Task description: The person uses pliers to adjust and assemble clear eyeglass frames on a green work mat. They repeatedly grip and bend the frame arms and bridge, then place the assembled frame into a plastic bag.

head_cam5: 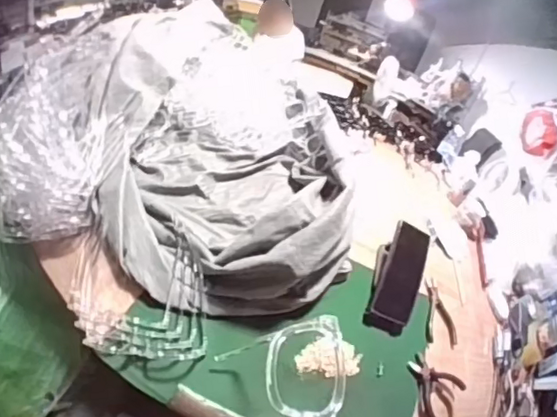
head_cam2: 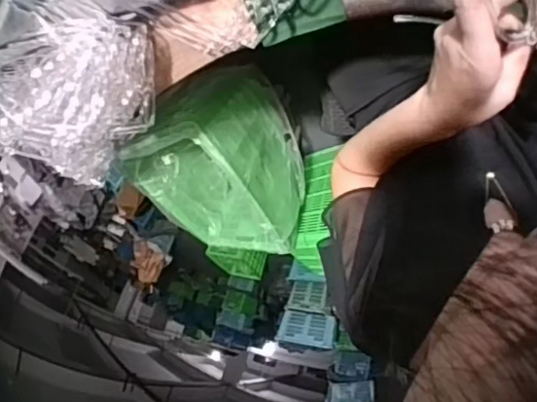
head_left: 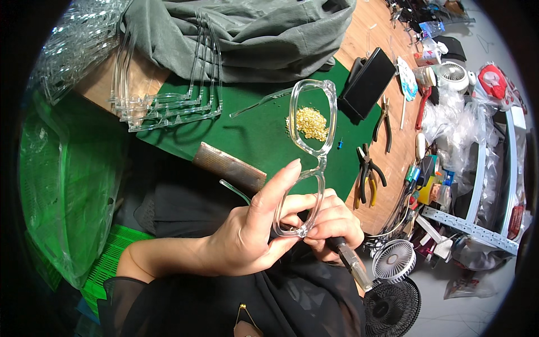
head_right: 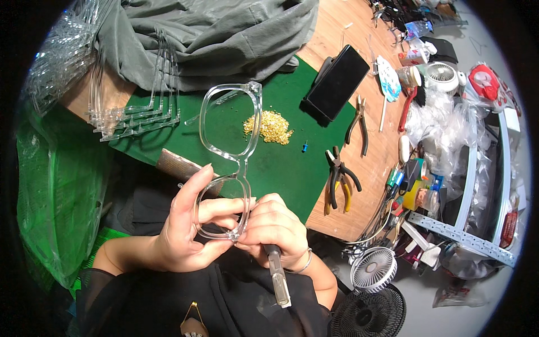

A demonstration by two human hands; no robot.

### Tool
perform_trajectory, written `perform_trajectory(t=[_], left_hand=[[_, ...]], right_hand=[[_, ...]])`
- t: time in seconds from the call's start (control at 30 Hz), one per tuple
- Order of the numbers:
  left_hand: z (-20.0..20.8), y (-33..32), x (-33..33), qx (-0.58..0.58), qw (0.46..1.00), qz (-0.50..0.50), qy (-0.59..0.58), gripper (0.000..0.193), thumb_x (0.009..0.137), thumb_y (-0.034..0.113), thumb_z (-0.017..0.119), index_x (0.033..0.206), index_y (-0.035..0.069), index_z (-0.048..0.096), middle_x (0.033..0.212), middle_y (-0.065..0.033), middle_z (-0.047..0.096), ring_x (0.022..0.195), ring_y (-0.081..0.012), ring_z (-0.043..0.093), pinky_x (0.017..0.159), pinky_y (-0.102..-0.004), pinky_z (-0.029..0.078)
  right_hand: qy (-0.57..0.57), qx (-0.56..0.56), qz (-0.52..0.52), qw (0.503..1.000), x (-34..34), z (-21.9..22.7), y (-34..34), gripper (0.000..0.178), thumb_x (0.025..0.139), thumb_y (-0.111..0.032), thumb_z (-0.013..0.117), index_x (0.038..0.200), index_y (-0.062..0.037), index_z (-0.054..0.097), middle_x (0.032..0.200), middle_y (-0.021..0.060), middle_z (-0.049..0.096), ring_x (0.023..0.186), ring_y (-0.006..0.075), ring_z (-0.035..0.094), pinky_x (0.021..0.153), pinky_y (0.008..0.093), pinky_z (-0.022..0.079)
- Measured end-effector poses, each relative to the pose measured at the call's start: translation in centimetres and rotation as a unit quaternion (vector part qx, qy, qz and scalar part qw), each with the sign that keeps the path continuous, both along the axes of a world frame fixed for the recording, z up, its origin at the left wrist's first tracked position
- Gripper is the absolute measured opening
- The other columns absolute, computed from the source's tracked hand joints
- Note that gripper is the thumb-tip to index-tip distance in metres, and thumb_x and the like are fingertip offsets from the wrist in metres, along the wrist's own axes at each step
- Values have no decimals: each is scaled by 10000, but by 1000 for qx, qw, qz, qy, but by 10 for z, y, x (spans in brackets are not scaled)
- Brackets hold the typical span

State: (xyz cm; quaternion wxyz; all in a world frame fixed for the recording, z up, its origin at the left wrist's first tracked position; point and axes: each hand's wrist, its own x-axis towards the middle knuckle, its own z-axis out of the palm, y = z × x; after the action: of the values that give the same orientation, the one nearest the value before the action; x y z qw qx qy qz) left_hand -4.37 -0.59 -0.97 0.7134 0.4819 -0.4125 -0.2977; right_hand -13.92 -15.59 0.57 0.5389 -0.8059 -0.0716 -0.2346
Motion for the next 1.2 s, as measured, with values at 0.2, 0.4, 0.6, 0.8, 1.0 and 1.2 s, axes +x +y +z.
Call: perform_trajectory(t=[0.2, 0.4, 0.6, 0.8, 1.0, 1.2], left_hand=[[1, 2, 1, -4, 1000, 6, 1, 930, 759, -127, 605, 1407, -7, -51, 1177, -253, 541, 969, -230, 623, 796, -275, 518], [1, 4, 2, 11, 1000, -3, -6, 930, 754, -131, 600, 1406, -8, -52, 1174, -254, 540, 1007, -248, 611, 811, -285, 519], [1, 4, 2, 6, 1000, -19, 13, 934, 750, -137, 595, 1404, -5, -58, 1177, -264, 535, 993, -244, 615, 822, -294, 518], [0, 5, 1, 9, 999, -29, 30, 945, 746, -143, 593, 1410, 12, -62, 1177, -256, 539, 980, -232, 618, 834, -295, 509], [1, 5, 2, 24, 999, -34, 26, 961, 737, -146, 588, 1414, 25, -71, 1178, -240, 545, 981, -207, 611, 844, -284, 496], [-1, 6, 2, 21, 998, -39, 35, 973, 736, -149, 580, 1414, 36, -93, 1203, -249, 526, 956, -194, 613, 848, -280, 488]], right_hand=[[-1, -9, -1, 1000, 3, 3, 2, 151, 729, -70, 741, 814, -55, 617, 758, 38, 602, 655, 201, 581, 634, 335, 445], [6, -20, 10, 1000, 2, 5, 1, 155, 723, -75, 744, 805, -50, 615, 743, 36, 597, 643, 200, 577, 620, 332, 438], [9, -17, 9, 1000, 2, 6, 3, 164, 716, -71, 748, 804, -48, 612, 720, 35, 589, 624, 202, 574, 599, 327, 427], [16, -21, 12, 1000, 2, 8, 3, 173, 703, -65, 754, 802, -49, 613, 717, 32, 587, 623, 197, 573, 590, 321, 421], [26, -21, 20, 999, 2, 8, 2, 167, 710, -65, 751, 809, -51, 617, 717, 25, 589, 622, 188, 570, 586, 311, 414], [23, 7, 12, 1000, 2, 3, 4, 160, 746, -90, 735, 844, -58, 613, 746, 12, 603, 643, 174, 573, 597, 302, 413]])
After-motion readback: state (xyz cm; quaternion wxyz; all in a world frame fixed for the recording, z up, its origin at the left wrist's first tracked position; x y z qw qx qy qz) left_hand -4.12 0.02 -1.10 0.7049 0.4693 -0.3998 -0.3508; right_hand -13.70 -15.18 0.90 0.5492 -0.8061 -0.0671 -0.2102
